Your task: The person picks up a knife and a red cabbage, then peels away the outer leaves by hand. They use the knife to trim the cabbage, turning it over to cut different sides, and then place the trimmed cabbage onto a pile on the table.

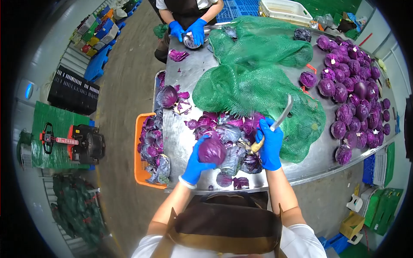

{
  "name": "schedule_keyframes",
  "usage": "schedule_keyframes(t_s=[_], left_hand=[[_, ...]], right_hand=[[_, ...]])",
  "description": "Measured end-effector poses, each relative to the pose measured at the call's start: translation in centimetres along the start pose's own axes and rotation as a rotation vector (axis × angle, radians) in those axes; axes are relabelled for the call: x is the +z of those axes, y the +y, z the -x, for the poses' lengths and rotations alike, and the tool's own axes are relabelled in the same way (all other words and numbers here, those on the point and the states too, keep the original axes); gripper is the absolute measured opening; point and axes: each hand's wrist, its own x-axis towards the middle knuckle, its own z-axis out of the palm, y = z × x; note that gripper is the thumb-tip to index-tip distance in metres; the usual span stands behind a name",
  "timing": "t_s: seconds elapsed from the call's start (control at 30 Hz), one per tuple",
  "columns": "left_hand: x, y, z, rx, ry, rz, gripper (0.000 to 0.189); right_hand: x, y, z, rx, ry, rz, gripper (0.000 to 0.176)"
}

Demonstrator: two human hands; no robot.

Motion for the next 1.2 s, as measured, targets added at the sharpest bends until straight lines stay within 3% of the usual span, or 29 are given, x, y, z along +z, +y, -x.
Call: schedule_keyframes(t_s=[0.03, 0.1, 0.2, 0.3, 0.4, 0.43, 0.53, 0.63, 0.77, 0.87, 0.9, 1.0, 1.03, 1.13, 1.2], left_hand=[[-0.1, -0.3, -0.2, 0.023, 0.072, 0.008, 0.107], [-0.1, 0.0, -0.6, 0.076, 0.160, -0.030, 0.106], [-0.4, -0.8, -1.2, 0.152, 0.130, -0.141, 0.105], [0.3, 0.0, -1.1, 0.130, 0.123, -0.122, 0.106], [0.1, -0.2, -0.6, 0.113, 0.138, -0.111, 0.105], [-0.1, -0.4, -0.6, 0.111, 0.136, -0.104, 0.104], [-0.1, -1.6, 0.1, 0.204, 0.165, -0.248, 0.102], [-0.1, -1.7, 0.5, 0.204, 0.172, -0.334, 0.104], [-0.5, -2.4, 0.9, 0.164, 0.189, -0.322, 0.103], [-0.8, -2.5, 1.2, 0.215, 0.201, -0.458, 0.101], [-0.8, -1.9, 1.3, 0.250, 0.200, -0.520, 0.099], [-0.7, 0.2, 1.6, 0.369, 0.167, -0.769, 0.094], [-0.8, 0.6, 1.8, 0.414, 0.144, -0.863, 0.092], [-0.6, 0.8, 1.4, 0.441, 0.047, -0.820, 0.087], [-0.1, 0.2, 1.1, 0.432, 0.096, -0.675, 0.090]], right_hand=[[0.8, -1.1, 0.1, -0.103, 0.055, 0.190, 0.041], [4.3, -1.8, 1.7, -0.530, -0.119, 0.757, 0.046], [5.7, -0.3, 4.1, -0.429, -0.351, 0.843, 0.050], [5.8, -0.2, 3.7, -0.153, -0.370, 0.777, 0.049], [5.4, 0.7, 3.1, -0.063, -0.443, 0.688, 0.046], [5.6, 0.1, 3.2, 0.100, -0.470, 0.727, 0.053], [5.5, 0.4, 3.7, 0.130, -0.484, 0.856, 0.049], [5.0, 2.5, 4.3, -0.012, -0.427, 0.846, 0.047], [6.2, 3.0, 5.8, -0.146, -0.348, 1.100, 0.045], [5.5, 4.0, 5.2, -0.133, -0.288, 1.035, 0.032], [5.4, 4.2, 4.6, -0.115, -0.213, 0.817, 0.024], [5.4, 3.3, 3.3, -0.089, -0.115, 0.541, 0.025], [6.4, 1.9, 3.6, -0.006, -0.238, 0.443, 0.029], [7.4, 2.0, 3.7, -0.198, -0.398, 0.670, 0.035], [6.6, 3.3, 3.4, -0.002, -0.240, 0.395, 0.028]])
